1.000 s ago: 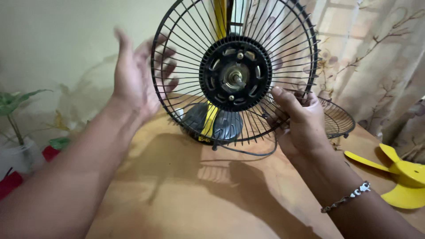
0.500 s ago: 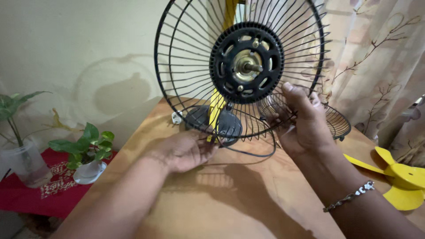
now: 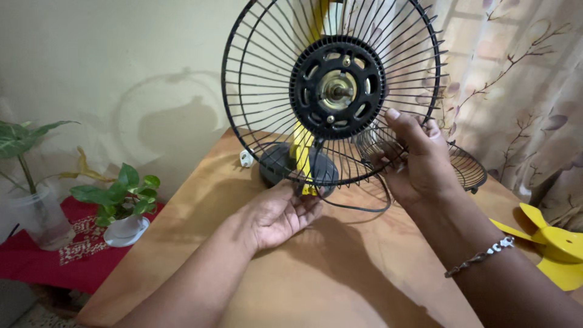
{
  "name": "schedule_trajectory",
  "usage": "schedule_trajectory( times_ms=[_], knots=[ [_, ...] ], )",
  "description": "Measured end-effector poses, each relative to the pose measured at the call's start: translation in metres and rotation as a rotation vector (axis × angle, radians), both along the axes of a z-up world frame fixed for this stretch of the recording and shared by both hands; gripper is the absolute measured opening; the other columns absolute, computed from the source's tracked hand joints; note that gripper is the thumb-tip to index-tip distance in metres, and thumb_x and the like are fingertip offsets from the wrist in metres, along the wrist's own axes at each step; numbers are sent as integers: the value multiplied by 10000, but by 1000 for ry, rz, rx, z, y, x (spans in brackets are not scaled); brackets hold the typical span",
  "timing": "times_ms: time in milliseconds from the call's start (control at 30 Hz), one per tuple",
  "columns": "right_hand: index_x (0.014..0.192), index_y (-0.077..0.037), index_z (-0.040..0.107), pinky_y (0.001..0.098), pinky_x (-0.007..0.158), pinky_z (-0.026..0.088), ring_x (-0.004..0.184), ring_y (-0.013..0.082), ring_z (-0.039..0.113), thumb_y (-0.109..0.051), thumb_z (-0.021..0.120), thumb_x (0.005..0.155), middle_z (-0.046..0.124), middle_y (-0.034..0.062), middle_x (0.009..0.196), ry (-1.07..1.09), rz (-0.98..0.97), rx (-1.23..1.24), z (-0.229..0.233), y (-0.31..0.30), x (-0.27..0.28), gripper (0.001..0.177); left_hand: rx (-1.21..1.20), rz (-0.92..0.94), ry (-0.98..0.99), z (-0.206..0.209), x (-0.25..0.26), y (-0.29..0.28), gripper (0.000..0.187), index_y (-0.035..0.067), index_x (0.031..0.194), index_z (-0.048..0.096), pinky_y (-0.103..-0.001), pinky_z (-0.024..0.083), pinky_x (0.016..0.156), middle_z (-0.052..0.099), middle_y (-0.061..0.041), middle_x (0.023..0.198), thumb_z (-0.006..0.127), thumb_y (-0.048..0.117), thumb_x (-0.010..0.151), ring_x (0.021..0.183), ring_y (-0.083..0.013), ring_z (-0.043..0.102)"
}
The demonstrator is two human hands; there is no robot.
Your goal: The person attaches the front wire cage to a yellow table fan using a screwdriver. They align the cage, insert screws into the yellow plastic brackets, and tighten them to secure the cage in place.
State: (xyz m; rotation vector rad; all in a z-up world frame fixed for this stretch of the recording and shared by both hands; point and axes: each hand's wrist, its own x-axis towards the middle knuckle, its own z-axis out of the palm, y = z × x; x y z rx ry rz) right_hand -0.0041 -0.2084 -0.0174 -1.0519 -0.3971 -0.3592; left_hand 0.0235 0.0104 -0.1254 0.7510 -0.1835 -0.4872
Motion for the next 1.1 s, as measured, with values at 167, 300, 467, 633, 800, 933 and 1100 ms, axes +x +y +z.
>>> schedule_trajectory(
  times_ms=[167,300,467,633,800,933,1100],
  knots=[
    [987,-203,521,389,587,490,657,116,572,-184,773,849,578,-52,823,97,-59,16,5,-7,0,287,-101,-17,-47,-1,-2,3,149,159,1113,637,-376,594,895,727,7,1011,535,263,1080,985,-137,721],
    [944,-199,530,388,626,499,624,111,511,-172,795,865,530,-55,787,76,-90,4,7,-24,-2,278,-57,-10,-94,2,-6,2,173,195,1134,637,-327,565,911,737,15,1098,545,298,1029,1050,-127,716],
    [972,-174,551,374,627,519,595,104,455,-166,805,905,521,-44,793,-32,-67,-41,12,-42,3,262,-56,6,-112,3,-12,2,291,182,1188,652,-309,550,849,741,-29,1127,561,387,1003,1042,-150,708],
    [1017,-164,557,373,614,526,646,131,551,-161,789,881,588,-20,846,-6,-90,-22,3,-33,10,269,-87,17,-86,-1,-8,-1,225,171,1195,635,-290,578,840,728,-33,1096,592,305,1020,990,-149,706],
    [1041,-179,548,369,600,507,678,137,544,-176,805,841,588,-19,868,32,-74,-35,-1,-23,3,326,-98,20,-87,-6,-2,0,169,144,1166,653,-286,585,815,728,-40,1072,621,191,1007,963,-143,709],
    [1021,-196,532,376,615,519,717,134,556,-196,802,831,577,-36,884,86,-77,-2,0,-21,1,330,-139,19,-55,-7,-3,-2,144,135,1133,657,-297,607,857,715,-29,1040,649,175,995,950,-139,699],
    [1027,-191,542,369,623,504,725,137,548,-187,802,851,576,-18,915,48,-45,6,-2,-13,6,314,-233,28,5,-8,-6,-3,148,165,1117,669,-296,609,847,720,-4,1036,651,168,970,960,-136,709]
  ],
)
